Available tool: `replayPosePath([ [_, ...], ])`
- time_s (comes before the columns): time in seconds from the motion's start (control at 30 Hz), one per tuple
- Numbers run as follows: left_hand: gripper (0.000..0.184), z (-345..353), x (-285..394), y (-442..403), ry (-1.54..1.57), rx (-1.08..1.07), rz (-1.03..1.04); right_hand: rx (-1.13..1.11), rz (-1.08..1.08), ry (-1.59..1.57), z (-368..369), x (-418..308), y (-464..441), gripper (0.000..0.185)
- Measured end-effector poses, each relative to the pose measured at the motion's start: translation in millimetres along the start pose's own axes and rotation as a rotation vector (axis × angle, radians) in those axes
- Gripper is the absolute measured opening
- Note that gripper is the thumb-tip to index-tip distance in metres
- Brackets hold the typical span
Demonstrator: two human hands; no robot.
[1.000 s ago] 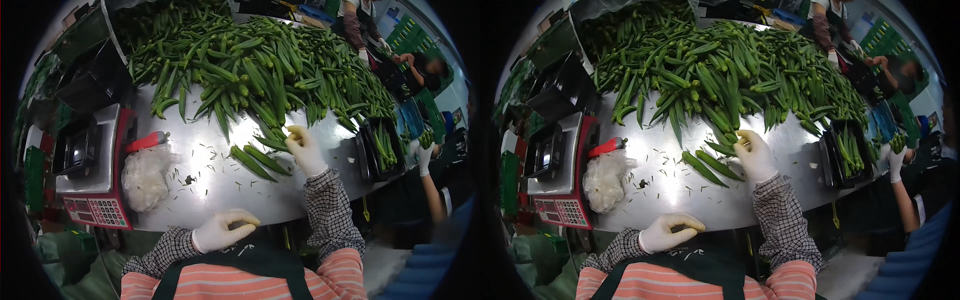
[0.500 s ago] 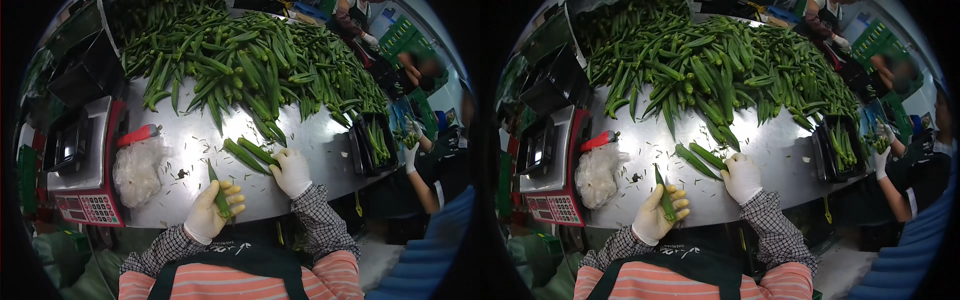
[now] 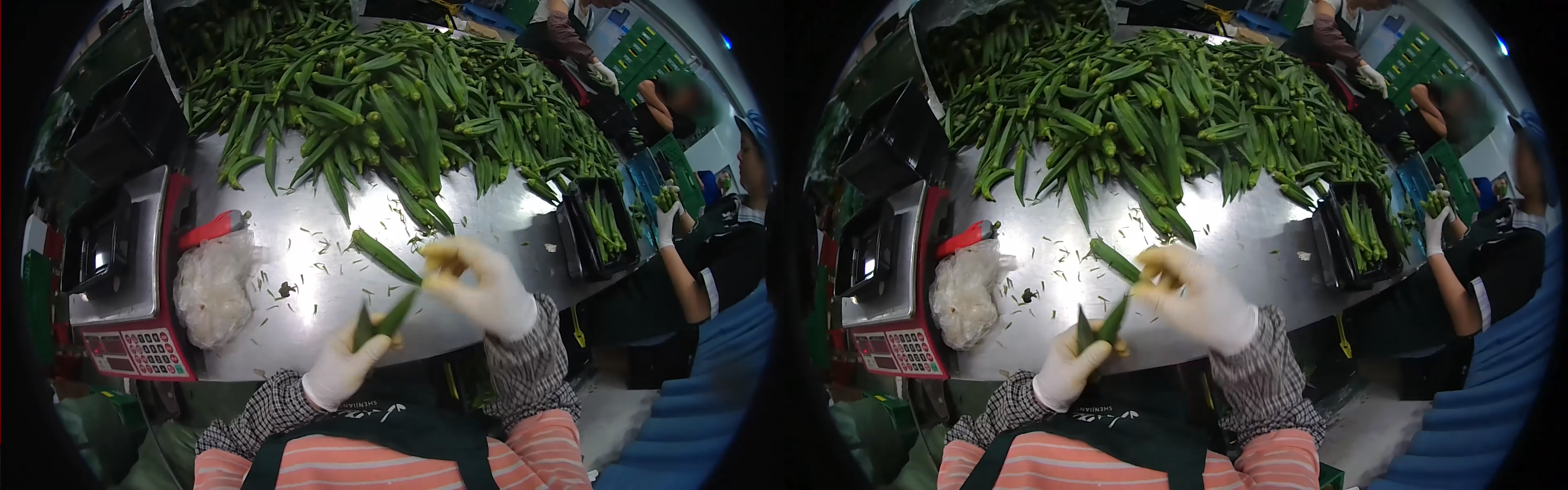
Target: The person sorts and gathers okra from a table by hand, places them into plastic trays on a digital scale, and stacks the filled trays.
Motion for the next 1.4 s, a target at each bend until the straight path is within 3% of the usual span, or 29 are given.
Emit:
replayPosePath([
  [0.03, 0.036, -12, -17, 4, 0.153, 0.014, -0.139, 0.075, 0.087, 0.016, -4, 21, -6, 0.026],
  [0.17, 0.038, -30, -15, 11, 0.603, 0.105, -0.025, 0.018, 0.052, 0.746, 44, 72, -12, 0.020],
  [0.3, 0.041, -35, -9, 13, 0.568, 0.099, 0.005, 0.218, -0.065, 0.455, 3, 45, 0, 0.011],
  [0.47, 0.043, -34, -15, 8, 0.613, 0.097, -0.026, -0.162, -0.124, 0.170, -23, -14, 22, 0.013],
  [0.6, 0.041, 9, -20, 12, 0.549, -0.180, -0.229, -0.548, -0.155, 0.089, 34, -22, 20, 0.021],
  [0.7, 0.044, 17, -25, 23, 0.509, -0.249, -0.373, -0.417, 0.035, 0.117, 41, -4, -11, 0.030],
  [0.77, 0.042, 6, -23, 20, 0.660, -0.182, -0.237, 0.054, 0.009, 0.184, 4, 48, -40, 0.030],
  [0.83, 0.041, -9, -23, 18, 0.762, -0.126, -0.113, 0.178, 0.235, 0.746, -18, 87, -58, 0.027],
  [0.93, 0.043, -13, -19, 19, 0.851, -0.107, -0.096, 0.168, 0.351, 0.672, -29, 140, -62, 0.023],
  [1.03, 0.048, -17, -19, 17, 0.853, -0.126, -0.068, 0.334, 0.216, 0.465, -67, 111, -40, 0.020],
  [1.17, 0.053, -9, -21, 11, 0.840, -0.169, -0.081, 0.386, -0.041, 0.670, -89, 59, -14, 0.018],
  [1.27, 0.054, -2, -20, 7, 0.856, -0.194, -0.073, 0.026, -0.200, 0.477, -47, 31, -8, 0.021],
  [1.33, 0.054, 3, -19, 5, 0.817, -0.209, -0.069, -0.388, -0.364, 0.427, 24, -14, 0, 0.023],
  [1.4, 0.054, 7, -24, 6, 0.735, -0.209, -0.124, -0.380, -0.489, 0.380, 66, -49, 8, 0.024],
])
Point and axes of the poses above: each hand's wrist, its own y-axis away from the middle knuckle, its own z-axis out of the palm, x = y × z, the point moved 9 cm from there along -y, towards the middle knuckle, and after that the axes turned 4 degrees about -x, right-handed, at the moved point
